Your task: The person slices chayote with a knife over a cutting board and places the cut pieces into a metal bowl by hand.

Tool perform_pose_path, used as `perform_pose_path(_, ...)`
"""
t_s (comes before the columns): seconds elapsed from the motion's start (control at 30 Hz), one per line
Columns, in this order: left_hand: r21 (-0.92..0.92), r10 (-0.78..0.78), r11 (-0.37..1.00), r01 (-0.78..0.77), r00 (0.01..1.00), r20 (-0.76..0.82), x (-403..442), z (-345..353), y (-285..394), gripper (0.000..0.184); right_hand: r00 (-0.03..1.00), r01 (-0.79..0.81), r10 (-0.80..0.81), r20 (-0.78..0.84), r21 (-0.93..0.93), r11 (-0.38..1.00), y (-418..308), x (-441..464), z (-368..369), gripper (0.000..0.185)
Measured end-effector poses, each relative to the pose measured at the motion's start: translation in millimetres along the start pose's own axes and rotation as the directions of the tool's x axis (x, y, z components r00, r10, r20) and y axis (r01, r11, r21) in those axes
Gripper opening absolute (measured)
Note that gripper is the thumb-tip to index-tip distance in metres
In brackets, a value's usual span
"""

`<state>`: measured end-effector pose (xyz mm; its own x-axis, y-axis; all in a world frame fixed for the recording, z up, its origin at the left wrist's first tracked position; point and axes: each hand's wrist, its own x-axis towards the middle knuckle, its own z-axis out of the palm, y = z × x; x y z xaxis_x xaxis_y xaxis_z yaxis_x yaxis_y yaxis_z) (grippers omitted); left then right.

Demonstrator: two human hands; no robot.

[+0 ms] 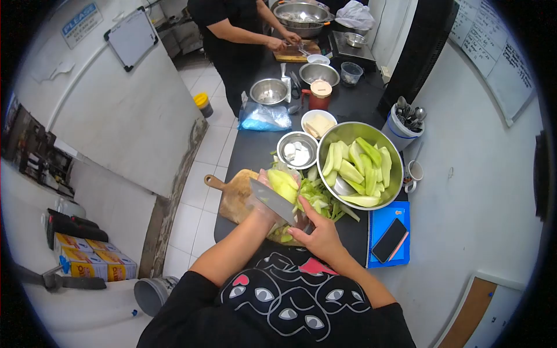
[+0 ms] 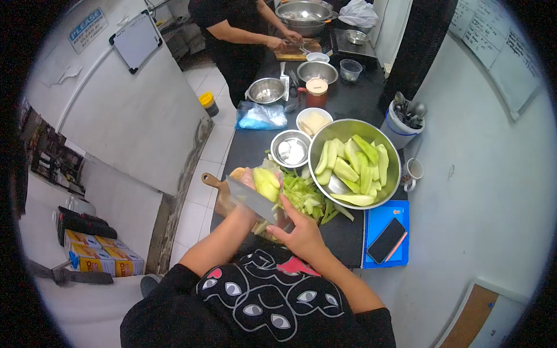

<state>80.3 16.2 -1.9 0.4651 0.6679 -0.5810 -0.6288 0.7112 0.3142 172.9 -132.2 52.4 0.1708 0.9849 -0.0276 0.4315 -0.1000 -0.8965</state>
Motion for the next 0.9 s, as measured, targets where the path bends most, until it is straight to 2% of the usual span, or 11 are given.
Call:
perform_pose_path(0.03,0.086,0.046,0.995,-0.048,0.999,0.023,-1,-1,-2,0.053,1.000,-0.024,0.024,0.008,0.011,1.000,-4,0,-2,0.077)
perform_pose_path(0.07,0.169,0.091,0.981,-0.098,0.995,0.048,-2,-2,-3,0.053,0.999,0.025,-0.026,-0.033,-0.022,0.999,-1,1,-1,0.077)
perform_pose_path(0.13,0.160,0.066,0.984,-0.077,0.995,0.071,-10,2,0,0.052,0.986,0.120,-0.129,-0.108,-0.092,0.989,9,3,2,0.078)
perform_pose_path(0.27,0.176,0.013,0.984,-0.014,1.000,0.006,-27,21,10,0.052,0.997,0.054,-0.057,-0.050,-0.063,0.997,2,2,-3,0.077)
perform_pose_path(0.37,0.156,0.023,0.987,-0.036,0.996,0.087,-24,19,10,0.051,1.000,0.023,-0.023,-0.015,-0.030,0.999,-4,3,-6,0.076)
perform_pose_path(0.47,0.167,0.024,0.985,-0.037,0.996,0.080,-29,23,11,0.052,0.999,0.035,-0.034,0.003,-0.030,0.999,-6,4,-9,0.075)
perform_pose_path(0.57,0.174,0.057,0.981,-0.088,0.983,0.175,-31,18,10,0.052,0.996,0.082,-0.083,-0.017,-0.025,0.996,-3,5,-8,0.074)
perform_pose_path(0.67,0.137,0.092,0.984,-0.115,0.982,0.163,-33,20,7,0.054,0.995,0.094,-0.094,-0.016,-0.020,0.995,-4,5,-9,0.073)
perform_pose_path(0.77,0.156,0.191,0.959,-0.236,0.947,0.257,-45,21,8,0.054,0.996,0.092,-0.092,-0.010,0.000,0.996,-9,5,-10,0.073)
perform_pose_path(0.83,0.320,0.386,0.797,-0.512,0.840,0.382,-54,16,5,0.054,0.995,0.101,-0.101,-0.010,0.025,0.995,-11,5,-11,0.073)
perform_pose_path(0.9,0.576,0.531,0.295,-0.763,0.632,0.564,-52,5,6,0.053,0.990,0.137,-0.135,-0.030,0.065,0.988,-9,6,-9,0.073)
